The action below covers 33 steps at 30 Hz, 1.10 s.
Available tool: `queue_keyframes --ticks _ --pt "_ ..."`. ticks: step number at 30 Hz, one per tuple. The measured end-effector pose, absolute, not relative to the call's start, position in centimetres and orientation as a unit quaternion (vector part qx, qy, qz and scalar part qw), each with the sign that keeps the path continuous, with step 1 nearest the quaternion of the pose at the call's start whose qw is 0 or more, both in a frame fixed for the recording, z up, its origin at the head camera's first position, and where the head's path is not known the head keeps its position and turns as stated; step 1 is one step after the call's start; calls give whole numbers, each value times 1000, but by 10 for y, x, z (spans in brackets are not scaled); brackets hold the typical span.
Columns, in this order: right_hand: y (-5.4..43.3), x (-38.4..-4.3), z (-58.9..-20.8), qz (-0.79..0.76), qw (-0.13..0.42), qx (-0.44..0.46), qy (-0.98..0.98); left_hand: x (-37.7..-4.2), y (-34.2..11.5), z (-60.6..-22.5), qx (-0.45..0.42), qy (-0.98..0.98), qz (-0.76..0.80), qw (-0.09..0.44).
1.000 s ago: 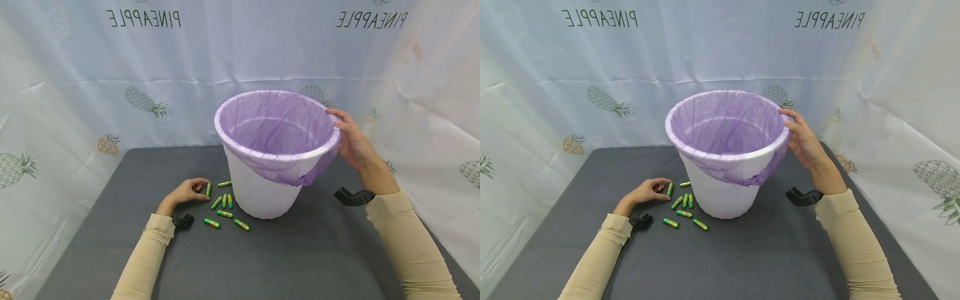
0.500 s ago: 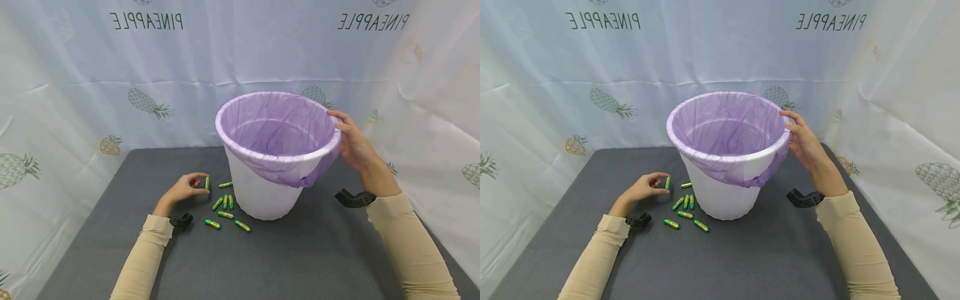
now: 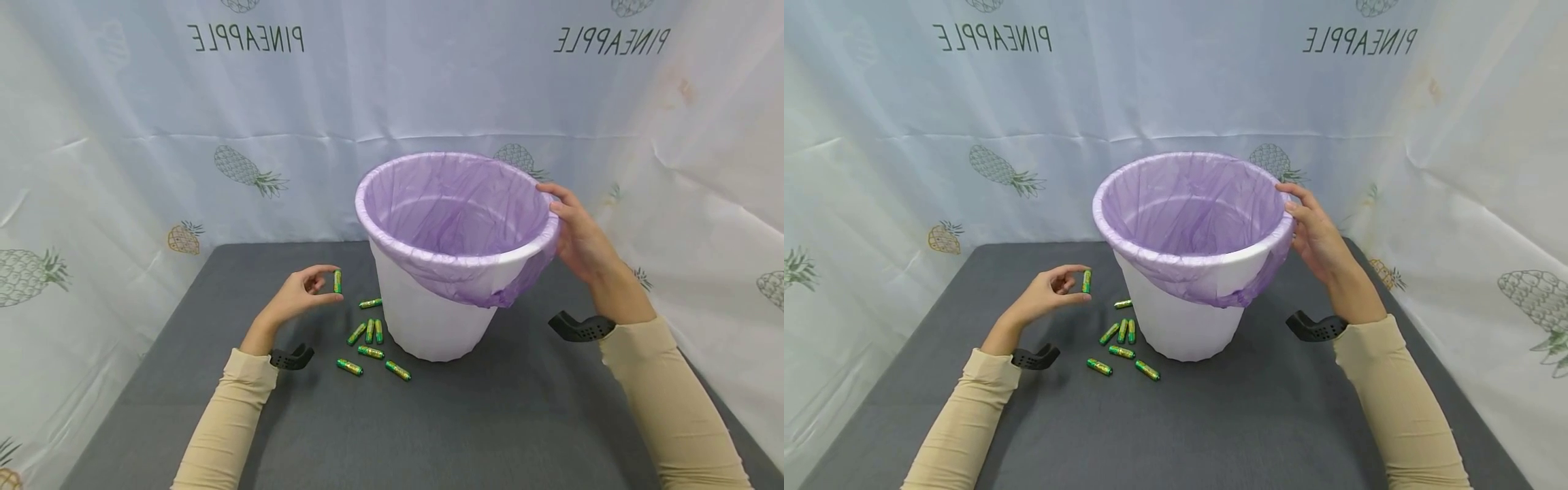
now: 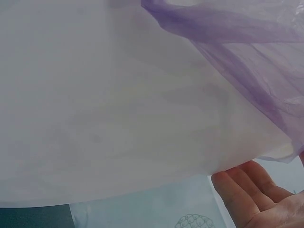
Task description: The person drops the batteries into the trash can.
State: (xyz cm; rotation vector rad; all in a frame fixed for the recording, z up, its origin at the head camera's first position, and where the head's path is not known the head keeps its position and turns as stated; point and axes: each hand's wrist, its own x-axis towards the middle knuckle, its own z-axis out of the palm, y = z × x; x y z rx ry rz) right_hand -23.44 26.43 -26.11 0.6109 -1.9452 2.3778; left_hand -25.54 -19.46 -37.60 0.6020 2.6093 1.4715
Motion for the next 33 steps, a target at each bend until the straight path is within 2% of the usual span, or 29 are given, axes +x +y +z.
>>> queue_keyframes --ticks 33 --pt "264 -236 -262 759 9 199 -620 -242 -186 -323 185 850 493 -10"
